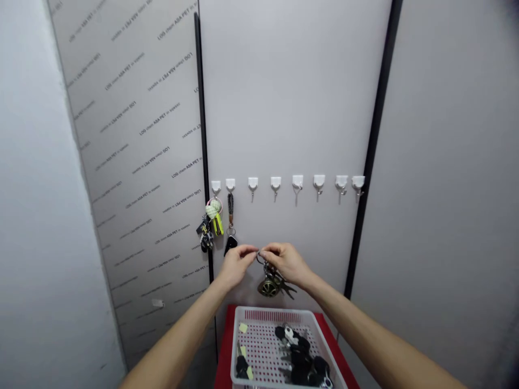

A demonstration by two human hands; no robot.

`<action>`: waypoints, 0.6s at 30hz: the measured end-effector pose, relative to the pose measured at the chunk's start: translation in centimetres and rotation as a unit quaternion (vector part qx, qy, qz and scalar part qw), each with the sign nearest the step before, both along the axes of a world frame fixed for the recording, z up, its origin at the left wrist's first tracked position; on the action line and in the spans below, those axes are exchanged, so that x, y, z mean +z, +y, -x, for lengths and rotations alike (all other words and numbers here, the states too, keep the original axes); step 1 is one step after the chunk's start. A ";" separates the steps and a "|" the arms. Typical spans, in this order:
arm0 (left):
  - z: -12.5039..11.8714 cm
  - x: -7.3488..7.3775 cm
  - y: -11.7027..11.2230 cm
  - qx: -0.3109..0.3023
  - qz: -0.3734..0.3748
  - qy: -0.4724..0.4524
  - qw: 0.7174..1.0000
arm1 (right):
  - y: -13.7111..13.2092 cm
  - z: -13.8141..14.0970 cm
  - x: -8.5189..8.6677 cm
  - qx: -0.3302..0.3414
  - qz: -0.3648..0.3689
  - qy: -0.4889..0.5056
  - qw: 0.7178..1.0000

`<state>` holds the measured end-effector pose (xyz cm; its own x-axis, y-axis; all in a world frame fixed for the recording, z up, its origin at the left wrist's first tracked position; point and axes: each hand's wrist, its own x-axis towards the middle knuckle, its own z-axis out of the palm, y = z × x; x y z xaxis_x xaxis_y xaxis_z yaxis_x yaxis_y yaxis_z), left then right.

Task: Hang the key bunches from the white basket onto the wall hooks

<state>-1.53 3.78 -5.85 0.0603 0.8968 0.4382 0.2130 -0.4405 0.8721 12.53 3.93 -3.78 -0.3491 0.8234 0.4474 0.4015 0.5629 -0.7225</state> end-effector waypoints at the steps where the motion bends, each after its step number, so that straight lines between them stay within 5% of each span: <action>1: -0.2 1.0 0.0 0.010 -0.011 -0.008 1.000 | 0.3 0.4 0.7 0.005 0.015 0.023 1.000; 9: -0.4 7.6 1.4 0.051 -0.086 -0.033 0.994 | 2.0 2.6 6.0 -0.019 0.059 0.214 0.975; 18: -0.3 11.2 4.3 0.145 -0.096 -0.018 0.985 | 4.7 4.7 9.2 -0.049 0.023 0.299 0.953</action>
<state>-1.19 8.07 5.37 -0.2038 0.7742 0.5993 0.3248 -0.5240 0.7873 7.87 8.60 5.44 0.0365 0.8620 0.5056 -0.0413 0.5068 -0.8611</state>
